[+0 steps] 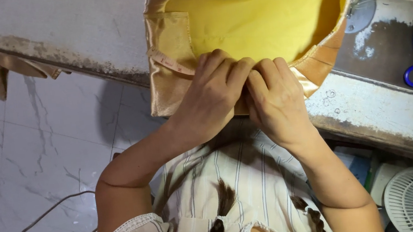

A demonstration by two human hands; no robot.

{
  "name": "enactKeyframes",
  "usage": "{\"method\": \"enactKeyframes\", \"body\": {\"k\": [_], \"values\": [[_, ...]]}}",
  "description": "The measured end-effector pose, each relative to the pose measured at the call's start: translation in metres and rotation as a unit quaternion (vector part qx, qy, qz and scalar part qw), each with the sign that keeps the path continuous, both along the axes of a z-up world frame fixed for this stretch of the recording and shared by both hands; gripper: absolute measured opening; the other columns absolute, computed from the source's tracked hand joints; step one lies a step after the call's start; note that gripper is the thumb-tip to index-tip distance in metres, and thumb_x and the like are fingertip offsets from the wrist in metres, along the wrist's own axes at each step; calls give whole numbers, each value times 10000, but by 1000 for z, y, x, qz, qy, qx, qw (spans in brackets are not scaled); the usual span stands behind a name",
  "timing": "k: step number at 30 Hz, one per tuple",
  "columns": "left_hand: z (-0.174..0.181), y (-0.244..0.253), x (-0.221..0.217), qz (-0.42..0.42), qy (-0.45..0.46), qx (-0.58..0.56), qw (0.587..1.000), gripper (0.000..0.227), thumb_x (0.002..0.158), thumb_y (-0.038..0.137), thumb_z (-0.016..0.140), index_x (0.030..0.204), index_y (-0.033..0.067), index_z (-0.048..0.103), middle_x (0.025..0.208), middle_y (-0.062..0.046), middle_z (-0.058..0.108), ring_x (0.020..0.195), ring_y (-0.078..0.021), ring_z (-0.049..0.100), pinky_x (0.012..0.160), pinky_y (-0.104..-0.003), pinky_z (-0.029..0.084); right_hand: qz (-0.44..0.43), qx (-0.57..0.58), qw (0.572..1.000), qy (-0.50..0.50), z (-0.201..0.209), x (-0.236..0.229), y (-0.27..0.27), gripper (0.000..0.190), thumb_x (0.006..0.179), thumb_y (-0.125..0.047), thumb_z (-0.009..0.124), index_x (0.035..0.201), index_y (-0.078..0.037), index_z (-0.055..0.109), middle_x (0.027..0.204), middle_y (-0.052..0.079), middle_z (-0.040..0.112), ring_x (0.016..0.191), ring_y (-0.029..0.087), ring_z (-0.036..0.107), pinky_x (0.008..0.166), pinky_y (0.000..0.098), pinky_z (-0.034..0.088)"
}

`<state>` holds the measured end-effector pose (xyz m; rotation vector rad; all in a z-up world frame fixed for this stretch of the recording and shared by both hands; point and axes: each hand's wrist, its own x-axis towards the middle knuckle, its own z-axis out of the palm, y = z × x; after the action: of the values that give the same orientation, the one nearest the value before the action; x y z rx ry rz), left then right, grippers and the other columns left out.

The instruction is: A person is measuring the circumference of a pleated gold fabric component using a tape measure and making adjustments to the pleats at a sewing workstation.

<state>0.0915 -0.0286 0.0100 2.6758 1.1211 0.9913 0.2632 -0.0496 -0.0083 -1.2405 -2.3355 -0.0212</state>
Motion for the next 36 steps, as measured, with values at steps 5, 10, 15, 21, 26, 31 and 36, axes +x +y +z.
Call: {"method": "enactKeyframes", "body": {"k": [5,10,15,21,26,31,36], "values": [[-14,-2,-2,4,23,-20,1000,503,694,-194,706,1152,-6,616,783,-125,549,900,-329,575,890,-416,497,1,-9,1000,0,4,2,1,132,943,-10,619,836,-7,542,814,127,439,786,354,522,643,427,494],[-18,2,-2,-3,12,8,1000,387,723,-186,687,1057,-1,622,759,-121,543,861,-316,576,872,-401,504,11,-25,1000,0,16,4,-2,103,951,11,613,866,11,554,810,130,435,787,372,522,657,433,495],[-31,5,-1,-13,-2,33,999,293,771,-153,685,985,32,608,738,-100,525,822,-301,585,839,-392,520,18,-88,996,-4,38,18,-16,94,966,-8,631,913,32,564,817,142,446,813,403,521,714,464,507],[-30,6,-1,-16,-22,42,999,230,830,-126,689,928,61,597,735,-69,518,804,-275,593,849,-386,532,-16,-92,994,-57,36,26,-14,150,1019,-59,616,906,16,555,805,123,447,796,362,539,633,420,513],[-26,5,0,-12,-29,42,999,238,835,-145,670,938,60,610,744,-75,507,809,-287,594,851,-395,530,-16,-102,992,-72,37,33,-8,142,1013,-33,635,919,42,561,801,147,452,769,390,563,593,466,517],[-20,5,0,-18,-44,36,998,216,853,-147,643,929,50,596,751,-80,495,805,-293,583,842,-397,526,9,-79,994,-76,37,41,-1,71,1025,7,620,970,34,584,823,142,445,776,392,572,602,470,537],[-21,4,-1,-22,-33,38,998,269,813,-188,669,916,49,593,749,-87,500,816,-291,584,846,-396,523,20,-64,996,-56,35,41,3,87,1027,2,623,945,8,594,834,127,464,766,371,581,596,461,540]]}}
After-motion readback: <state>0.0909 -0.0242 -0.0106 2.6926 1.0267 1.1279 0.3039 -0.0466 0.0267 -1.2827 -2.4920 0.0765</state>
